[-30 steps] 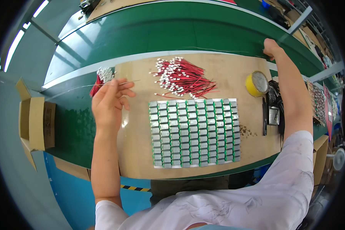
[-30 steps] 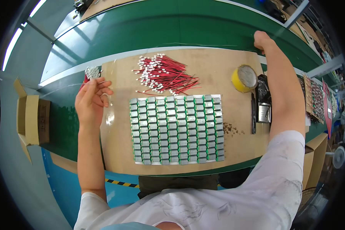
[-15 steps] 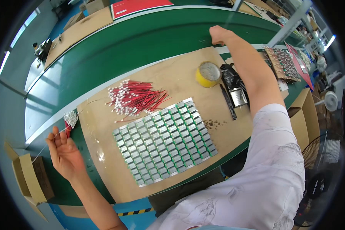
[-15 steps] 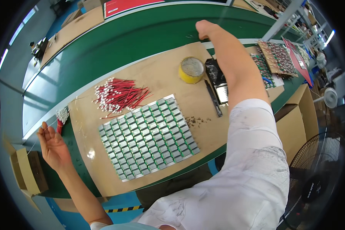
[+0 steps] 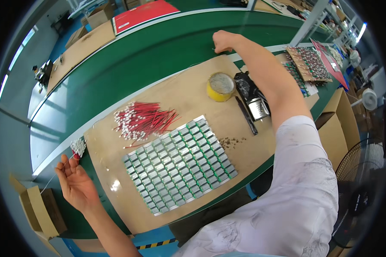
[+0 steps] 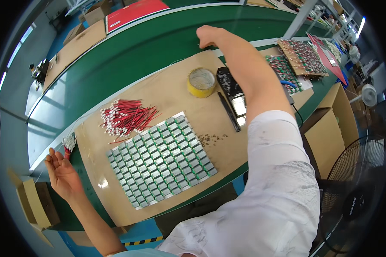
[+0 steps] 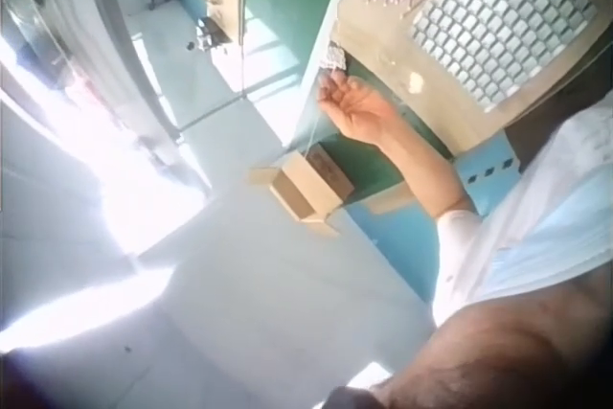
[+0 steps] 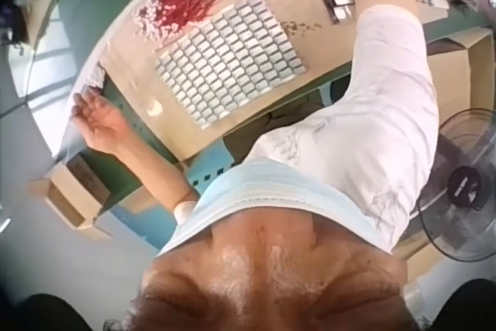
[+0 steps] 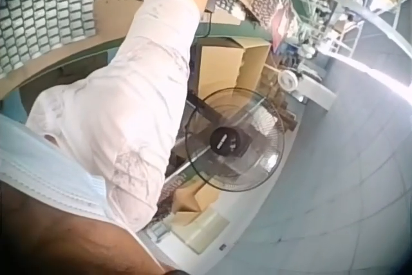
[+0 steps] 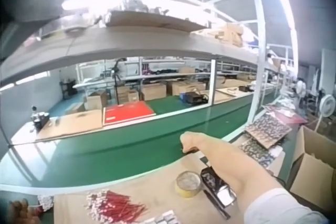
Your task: Perform soldering of wires or components onto a grid of small electronic units on a workbench.
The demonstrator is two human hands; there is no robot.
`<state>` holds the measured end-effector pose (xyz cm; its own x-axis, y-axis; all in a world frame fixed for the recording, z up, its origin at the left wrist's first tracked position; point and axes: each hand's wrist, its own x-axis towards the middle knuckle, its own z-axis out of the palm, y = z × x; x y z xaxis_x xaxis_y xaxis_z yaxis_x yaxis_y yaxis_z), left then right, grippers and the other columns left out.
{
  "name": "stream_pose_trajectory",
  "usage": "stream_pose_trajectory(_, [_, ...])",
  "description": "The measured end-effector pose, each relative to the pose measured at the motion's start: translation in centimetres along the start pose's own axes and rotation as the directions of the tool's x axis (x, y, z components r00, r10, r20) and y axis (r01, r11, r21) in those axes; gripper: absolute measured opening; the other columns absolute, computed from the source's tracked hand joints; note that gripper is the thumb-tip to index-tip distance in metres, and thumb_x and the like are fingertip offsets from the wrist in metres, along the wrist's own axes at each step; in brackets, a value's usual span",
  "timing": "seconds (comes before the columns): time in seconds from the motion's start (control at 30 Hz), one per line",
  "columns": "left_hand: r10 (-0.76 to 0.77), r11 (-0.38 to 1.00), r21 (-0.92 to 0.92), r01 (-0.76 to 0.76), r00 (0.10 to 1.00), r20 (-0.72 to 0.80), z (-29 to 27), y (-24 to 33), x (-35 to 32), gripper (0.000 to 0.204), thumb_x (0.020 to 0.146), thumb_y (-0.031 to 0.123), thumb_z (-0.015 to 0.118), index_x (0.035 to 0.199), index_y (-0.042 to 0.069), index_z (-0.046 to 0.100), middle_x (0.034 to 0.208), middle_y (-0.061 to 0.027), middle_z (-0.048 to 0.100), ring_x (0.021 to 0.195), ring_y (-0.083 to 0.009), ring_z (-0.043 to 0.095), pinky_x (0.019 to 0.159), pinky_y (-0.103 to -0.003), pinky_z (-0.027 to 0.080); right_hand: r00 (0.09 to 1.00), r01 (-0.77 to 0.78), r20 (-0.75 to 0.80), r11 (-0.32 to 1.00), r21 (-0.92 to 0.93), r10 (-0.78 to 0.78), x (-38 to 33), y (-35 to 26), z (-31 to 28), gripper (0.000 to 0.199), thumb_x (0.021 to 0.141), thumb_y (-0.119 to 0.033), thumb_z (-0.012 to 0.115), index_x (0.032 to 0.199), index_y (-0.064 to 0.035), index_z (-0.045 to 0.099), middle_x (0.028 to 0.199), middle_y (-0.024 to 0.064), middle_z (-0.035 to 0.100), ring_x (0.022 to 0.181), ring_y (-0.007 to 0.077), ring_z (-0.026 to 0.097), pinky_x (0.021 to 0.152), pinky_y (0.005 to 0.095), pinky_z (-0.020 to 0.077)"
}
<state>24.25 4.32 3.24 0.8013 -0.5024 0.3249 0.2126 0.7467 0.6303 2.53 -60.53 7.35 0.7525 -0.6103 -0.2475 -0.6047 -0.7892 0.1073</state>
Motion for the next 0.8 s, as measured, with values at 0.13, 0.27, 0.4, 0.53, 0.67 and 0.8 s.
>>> stream_pose_trajectory(0.13, [0.002,1.0,-0.014,-0.002,1.0,0.03,0.4,-0.3,0.1,0.03,0.116,0.022,0.05,0.126,-0.002,0.065,0.136,-0.0194,0.066,0.116,-0.0318,0.071,0.089,-0.038,0.066,0.999,0.017,-0.036,0.994,-0.112,-0.021,-1.2,-0.5,-0.8,0.026,0.076,-0.019,0.079,0.089,0.0032,0.079,0.089,0.0217,0.077,0.086,0.036,0.076,0.074,0.0454,0.0618])
stream_pose_trajectory(0.27, [-0.006,0.999,-0.031,0.008,0.999,0.05,0.6,-0.1,-0.4,0.029,0.116,0.021,0.051,0.126,-0.002,0.065,0.134,-0.0194,0.066,0.114,-0.0307,0.071,0.09,-0.036,0.064,0.998,0.063,-0.011,0.981,-0.183,-0.066,-0.5,0.1,-0.3,0.027,0.077,-0.021,0.079,0.094,0.0001,0.081,0.098,0.0206,0.078,0.098,0.0361,0.075,0.082,0.0453,0.0605])
stream_pose_trajectory(0.4, [0.004,0.999,-0.04,-0.002,0.999,0.043,0.8,0.2,-0.8,0.029,0.116,0.02,0.051,0.126,-0.002,0.065,0.133,-0.0184,0.066,0.109,-0.0286,0.069,0.089,-0.035,0.062,0.988,0.147,-0.012,0.964,-0.22,-0.153,1.4,2.1,1.1,0.03,0.079,-0.022,0.077,0.091,0.0053,0.079,0.092,0.0244,0.077,0.091,0.0387,0.075,0.08,0.0468,0.0601])
stream_pose_trajectory(0.53, [0.017,0.999,-0.037,-0.015,0.998,0.052,1.4,0.3,-1.2,0.029,0.116,0.021,0.05,0.127,-0.001,0.065,0.129,-0.0171,0.068,0.106,-0.0264,0.068,0.082,-0.031,0.06,0.996,0.091,0.02,0.969,-0.228,-0.089,1.9,3.1,1.9,0.033,0.083,-0.024,0.074,0.095,0.0057,0.079,0.1,0.0251,0.077,0.094,0.0388,0.075,0.081,0.0469,0.0604])
stream_pose_trajectory(0.67, [0.006,1.0,-0.013,-0.005,1.0,0.026,2.2,0.5,-1.8,0.029,0.117,0.023,0.049,0.124,-0.001,0.065,0.125,-0.0154,0.069,0.103,-0.0248,0.068,0.075,-0.028,0.056,0.999,-0.019,0.026,0.99,-0.141,0.023,0.8,3.4,0.8,0.037,0.086,-0.026,0.072,0.105,0.005,0.079,0.112,0.0243,0.076,0.107,0.0391,0.073,0.09,0.047,0.0595])
stream_pose_trajectory(0.8, [-0.015,1.0,-0.015,0.015,1.0,0.015,2.8,1.1,-2.1,0.029,0.117,0.023,0.048,0.12,0.0,0.065,0.124,-0.0146,0.07,0.101,-0.0243,0.067,0.073,-0.027,0.054,0.987,-0.151,-0.063,0.989,-0.01,0.15,0.8,4.0,-2.7,0.037,0.089,-0.025,0.063,0.088,0.0104,0.073,0.085,0.0268,0.075,0.071,0.0352,0.077,0.069,0.0464,0.0646])
